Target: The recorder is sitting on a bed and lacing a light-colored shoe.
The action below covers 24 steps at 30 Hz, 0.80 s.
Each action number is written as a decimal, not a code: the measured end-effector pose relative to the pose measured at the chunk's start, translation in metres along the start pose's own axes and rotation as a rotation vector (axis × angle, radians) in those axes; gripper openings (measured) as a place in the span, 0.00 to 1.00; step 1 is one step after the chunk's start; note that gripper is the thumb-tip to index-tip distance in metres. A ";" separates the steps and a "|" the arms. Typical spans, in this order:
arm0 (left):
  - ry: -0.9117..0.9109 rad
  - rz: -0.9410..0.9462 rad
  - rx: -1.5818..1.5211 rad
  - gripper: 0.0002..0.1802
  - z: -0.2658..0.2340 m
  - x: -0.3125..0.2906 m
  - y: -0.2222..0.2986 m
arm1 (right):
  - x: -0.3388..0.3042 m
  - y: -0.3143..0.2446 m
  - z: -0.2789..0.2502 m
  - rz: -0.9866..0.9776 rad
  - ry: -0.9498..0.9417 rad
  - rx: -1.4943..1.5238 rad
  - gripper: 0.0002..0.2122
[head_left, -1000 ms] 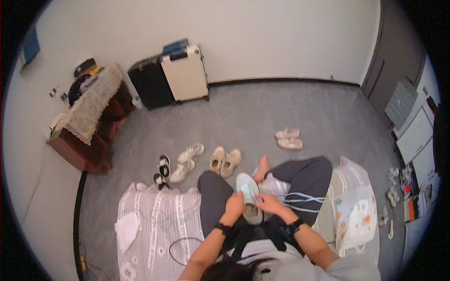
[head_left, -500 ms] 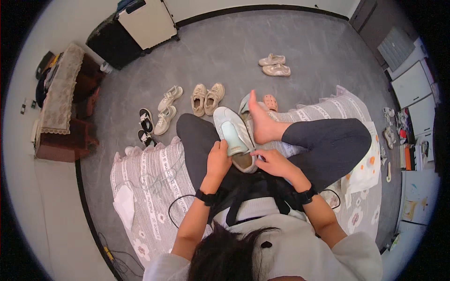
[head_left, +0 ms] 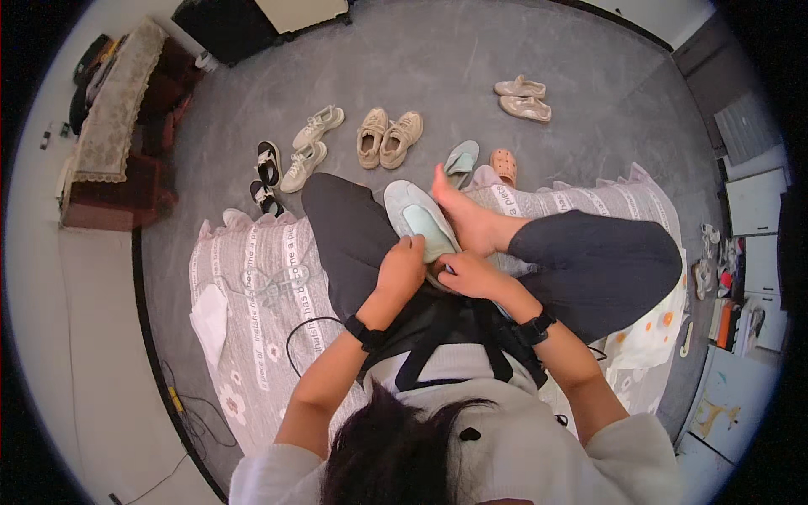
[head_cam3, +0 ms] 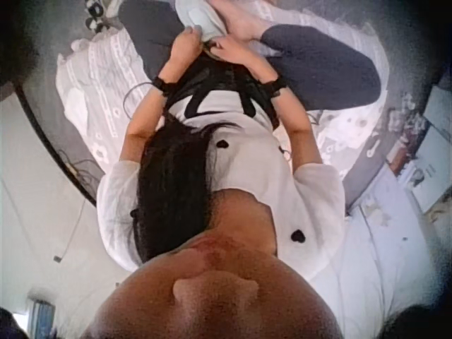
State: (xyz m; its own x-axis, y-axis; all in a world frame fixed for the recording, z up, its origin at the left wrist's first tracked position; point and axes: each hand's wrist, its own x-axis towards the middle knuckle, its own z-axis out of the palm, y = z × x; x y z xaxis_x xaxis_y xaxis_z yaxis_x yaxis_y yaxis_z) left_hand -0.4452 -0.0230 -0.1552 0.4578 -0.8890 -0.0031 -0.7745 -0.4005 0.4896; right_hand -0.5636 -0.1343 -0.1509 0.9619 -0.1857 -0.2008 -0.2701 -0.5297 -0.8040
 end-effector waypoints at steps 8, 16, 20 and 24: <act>-0.110 0.056 0.049 0.15 0.007 0.014 0.001 | 0.009 0.024 -0.001 0.077 -0.108 0.143 0.08; -0.325 -0.051 0.035 0.21 -0.030 0.027 0.016 | 0.016 -0.021 -0.138 -0.078 -0.306 0.221 0.07; -0.261 0.251 -0.481 0.25 -0.065 0.064 0.055 | 0.018 -0.070 -0.192 0.032 -0.371 0.291 0.08; -0.467 0.394 -1.019 0.17 -0.076 0.089 0.077 | 0.030 -0.095 -0.206 0.059 -0.273 0.534 0.10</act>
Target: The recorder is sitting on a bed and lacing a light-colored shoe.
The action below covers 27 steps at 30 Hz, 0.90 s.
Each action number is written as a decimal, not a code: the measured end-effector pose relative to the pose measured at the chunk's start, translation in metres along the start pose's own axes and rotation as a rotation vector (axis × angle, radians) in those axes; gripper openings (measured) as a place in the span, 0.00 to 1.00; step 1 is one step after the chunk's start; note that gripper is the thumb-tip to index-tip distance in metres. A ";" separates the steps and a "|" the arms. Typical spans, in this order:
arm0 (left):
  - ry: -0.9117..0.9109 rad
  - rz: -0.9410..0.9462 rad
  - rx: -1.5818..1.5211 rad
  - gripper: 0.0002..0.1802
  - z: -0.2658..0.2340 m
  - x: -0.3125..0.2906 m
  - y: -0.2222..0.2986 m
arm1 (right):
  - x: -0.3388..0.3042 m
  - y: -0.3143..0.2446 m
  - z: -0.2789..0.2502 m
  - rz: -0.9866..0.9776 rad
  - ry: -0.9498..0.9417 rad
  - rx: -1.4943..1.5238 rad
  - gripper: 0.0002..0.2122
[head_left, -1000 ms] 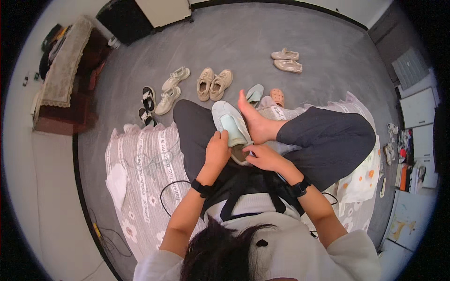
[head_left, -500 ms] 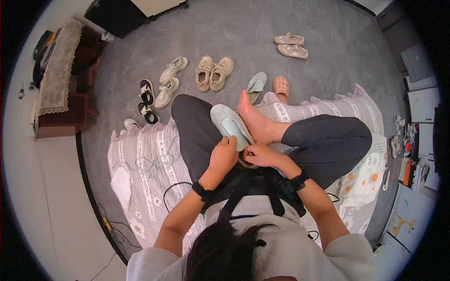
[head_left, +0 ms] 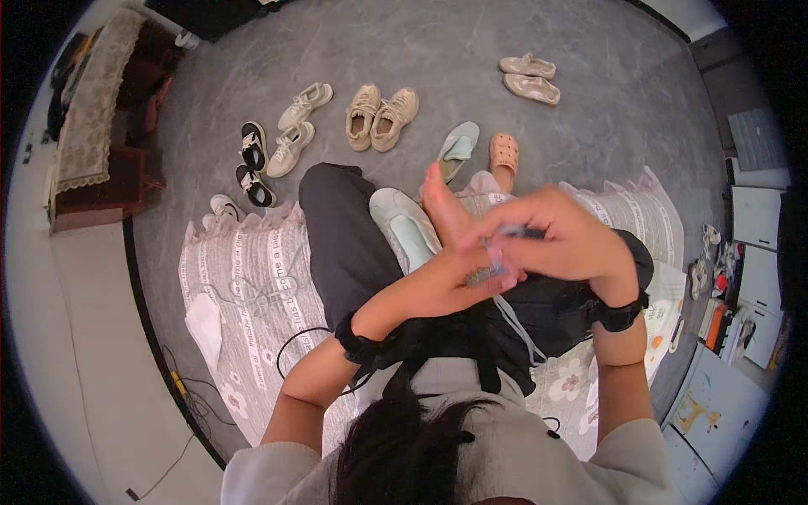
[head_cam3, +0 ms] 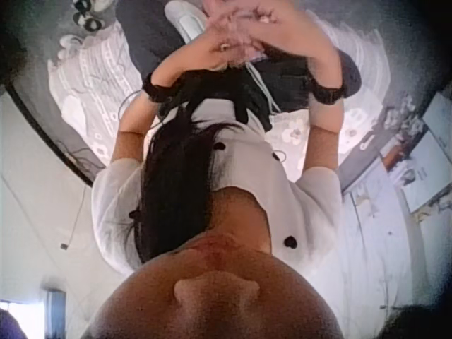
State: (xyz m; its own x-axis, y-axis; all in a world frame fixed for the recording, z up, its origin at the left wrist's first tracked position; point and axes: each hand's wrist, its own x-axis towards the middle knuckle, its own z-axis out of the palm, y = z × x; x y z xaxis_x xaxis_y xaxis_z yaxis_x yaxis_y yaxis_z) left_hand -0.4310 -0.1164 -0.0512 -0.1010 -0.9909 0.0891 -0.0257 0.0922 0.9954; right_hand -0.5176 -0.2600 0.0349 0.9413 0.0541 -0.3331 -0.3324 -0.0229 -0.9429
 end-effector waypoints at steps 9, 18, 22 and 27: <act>0.500 -0.266 0.007 0.06 -0.076 -0.051 0.075 | -0.046 -0.023 -0.055 -0.136 0.297 -0.500 0.08; 0.673 -0.346 0.318 0.09 -0.093 -0.108 0.138 | 0.014 -0.007 -0.029 -0.533 -0.012 0.214 0.12; 0.858 -0.074 0.450 0.12 -0.085 -0.147 0.159 | 0.045 -0.006 -0.017 -0.587 -0.106 0.624 0.13; 0.971 0.090 0.436 0.16 -0.079 -0.166 0.181 | 0.056 -0.005 -0.019 -0.678 -0.308 0.598 0.12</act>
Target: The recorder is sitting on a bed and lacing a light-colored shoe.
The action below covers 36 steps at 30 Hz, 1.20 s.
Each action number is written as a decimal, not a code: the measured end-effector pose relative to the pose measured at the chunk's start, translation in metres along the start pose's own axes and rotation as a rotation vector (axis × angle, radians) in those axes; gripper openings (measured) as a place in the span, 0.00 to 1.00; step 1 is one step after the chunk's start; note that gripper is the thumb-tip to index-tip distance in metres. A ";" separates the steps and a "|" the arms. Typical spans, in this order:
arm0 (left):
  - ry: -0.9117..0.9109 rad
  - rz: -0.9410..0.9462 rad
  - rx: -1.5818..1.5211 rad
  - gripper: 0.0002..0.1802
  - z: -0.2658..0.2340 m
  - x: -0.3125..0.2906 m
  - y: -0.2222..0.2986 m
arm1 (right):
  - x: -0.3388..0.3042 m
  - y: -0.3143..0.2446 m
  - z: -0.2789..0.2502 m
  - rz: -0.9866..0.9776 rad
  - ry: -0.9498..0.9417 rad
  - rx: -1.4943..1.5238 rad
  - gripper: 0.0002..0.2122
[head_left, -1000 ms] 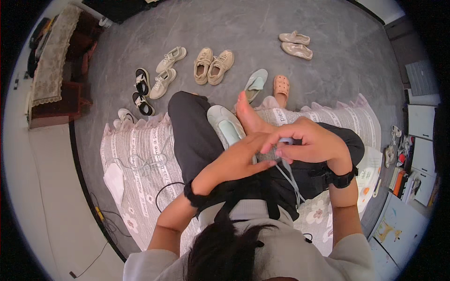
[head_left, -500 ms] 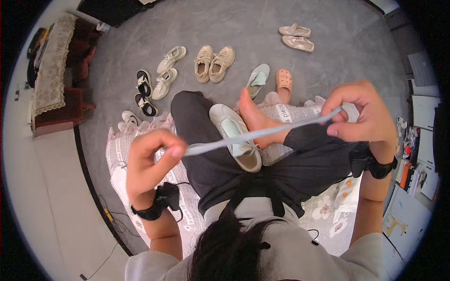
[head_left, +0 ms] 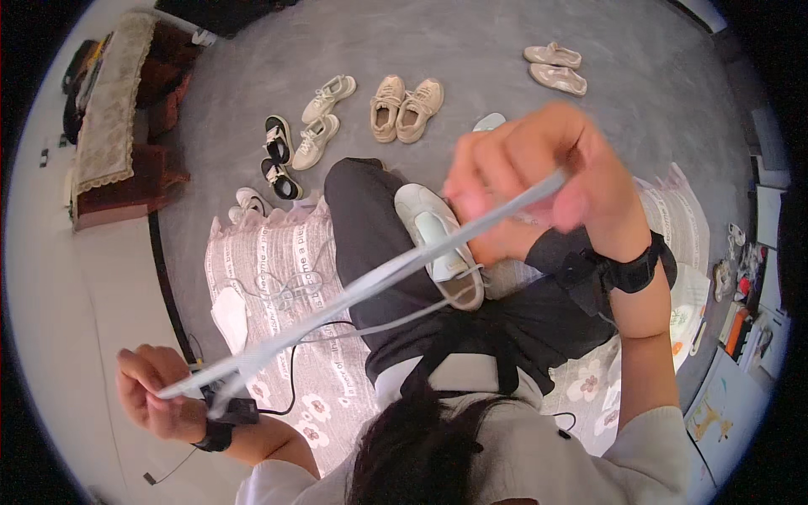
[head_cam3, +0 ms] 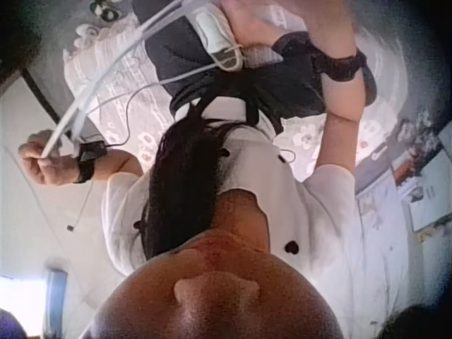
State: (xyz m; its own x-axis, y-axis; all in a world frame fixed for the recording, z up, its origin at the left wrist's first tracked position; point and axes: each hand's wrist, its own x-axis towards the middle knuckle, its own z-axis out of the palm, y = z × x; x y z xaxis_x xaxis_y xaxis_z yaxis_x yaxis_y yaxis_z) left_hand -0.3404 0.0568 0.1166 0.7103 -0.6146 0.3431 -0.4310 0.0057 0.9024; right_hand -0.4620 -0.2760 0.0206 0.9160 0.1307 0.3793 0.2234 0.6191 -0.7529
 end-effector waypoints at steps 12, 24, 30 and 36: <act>0.127 -0.675 0.228 0.05 -0.142 -0.022 -0.043 | -0.077 0.018 -0.050 0.391 0.391 -0.398 0.06; 0.276 -0.790 0.034 0.06 -0.215 -0.085 -0.066 | -0.114 0.091 -0.126 0.478 0.953 -0.284 0.09; -0.063 -0.927 0.601 0.03 -0.147 -0.049 -0.054 | -0.145 0.103 -0.135 0.559 1.005 -0.798 0.09; -0.608 -0.693 0.142 0.06 0.092 -0.031 -0.119 | -0.059 0.133 -0.002 0.333 0.260 -0.865 0.11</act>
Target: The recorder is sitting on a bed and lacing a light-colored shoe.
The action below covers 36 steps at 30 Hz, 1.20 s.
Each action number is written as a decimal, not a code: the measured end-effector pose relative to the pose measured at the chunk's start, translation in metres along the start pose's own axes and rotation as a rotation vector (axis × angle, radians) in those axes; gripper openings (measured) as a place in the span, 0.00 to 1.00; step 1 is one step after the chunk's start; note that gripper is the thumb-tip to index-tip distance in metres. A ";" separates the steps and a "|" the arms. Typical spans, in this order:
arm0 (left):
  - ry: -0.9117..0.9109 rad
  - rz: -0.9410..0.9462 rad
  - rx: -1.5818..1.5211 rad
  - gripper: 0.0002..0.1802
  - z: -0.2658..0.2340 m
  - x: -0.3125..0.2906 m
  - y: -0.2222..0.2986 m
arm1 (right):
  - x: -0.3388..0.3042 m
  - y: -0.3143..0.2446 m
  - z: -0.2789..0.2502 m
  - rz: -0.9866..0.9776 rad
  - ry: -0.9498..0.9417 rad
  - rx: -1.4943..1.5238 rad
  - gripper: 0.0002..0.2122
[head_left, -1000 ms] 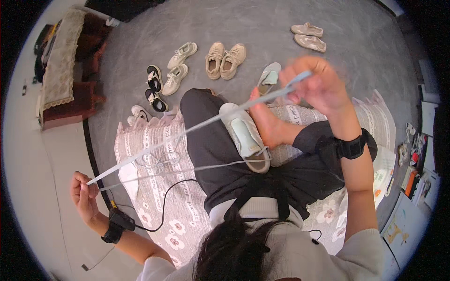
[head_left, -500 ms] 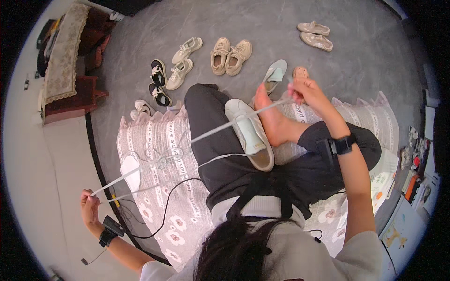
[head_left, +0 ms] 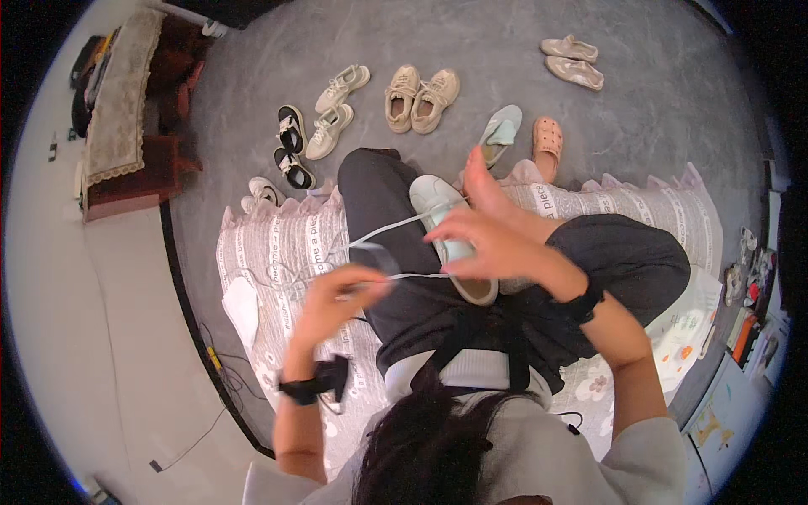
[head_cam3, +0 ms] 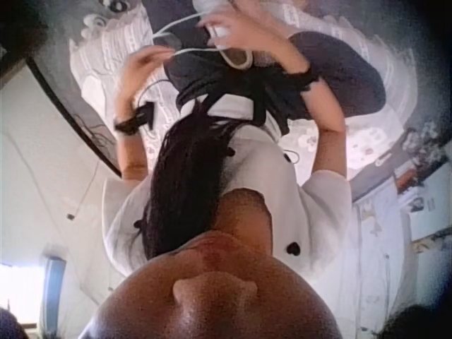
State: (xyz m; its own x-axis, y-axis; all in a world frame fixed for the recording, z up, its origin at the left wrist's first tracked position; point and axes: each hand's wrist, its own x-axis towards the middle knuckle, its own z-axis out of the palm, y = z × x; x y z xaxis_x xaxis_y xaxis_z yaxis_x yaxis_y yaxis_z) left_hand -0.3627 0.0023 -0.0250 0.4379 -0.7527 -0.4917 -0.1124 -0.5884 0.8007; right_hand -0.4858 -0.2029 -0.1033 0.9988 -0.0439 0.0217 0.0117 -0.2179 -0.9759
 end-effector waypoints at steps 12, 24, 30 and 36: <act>-0.133 0.446 -0.040 0.10 0.107 0.025 0.050 | -0.074 -0.038 -0.049 0.245 -0.238 0.171 0.08; -0.402 0.310 -0.135 0.08 0.054 0.026 0.037 | -0.090 -0.079 -0.129 0.176 -0.202 0.210 0.08; -0.138 0.225 -0.352 0.11 -0.028 0.003 0.020 | -0.111 -0.078 -0.142 0.123 0.080 0.405 0.13; 0.187 0.407 -0.614 0.18 -0.087 -0.032 0.004 | -0.123 -0.063 -0.176 -0.014 0.226 0.478 0.17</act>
State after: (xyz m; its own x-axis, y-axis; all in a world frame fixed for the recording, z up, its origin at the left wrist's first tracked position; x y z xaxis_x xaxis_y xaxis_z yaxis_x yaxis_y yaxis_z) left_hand -0.2997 0.0496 0.0230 0.6183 -0.7802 -0.0944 0.1951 0.0360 0.9801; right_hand -0.6179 -0.3557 -0.0064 0.9639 -0.2647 0.0303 0.0981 0.2468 -0.9641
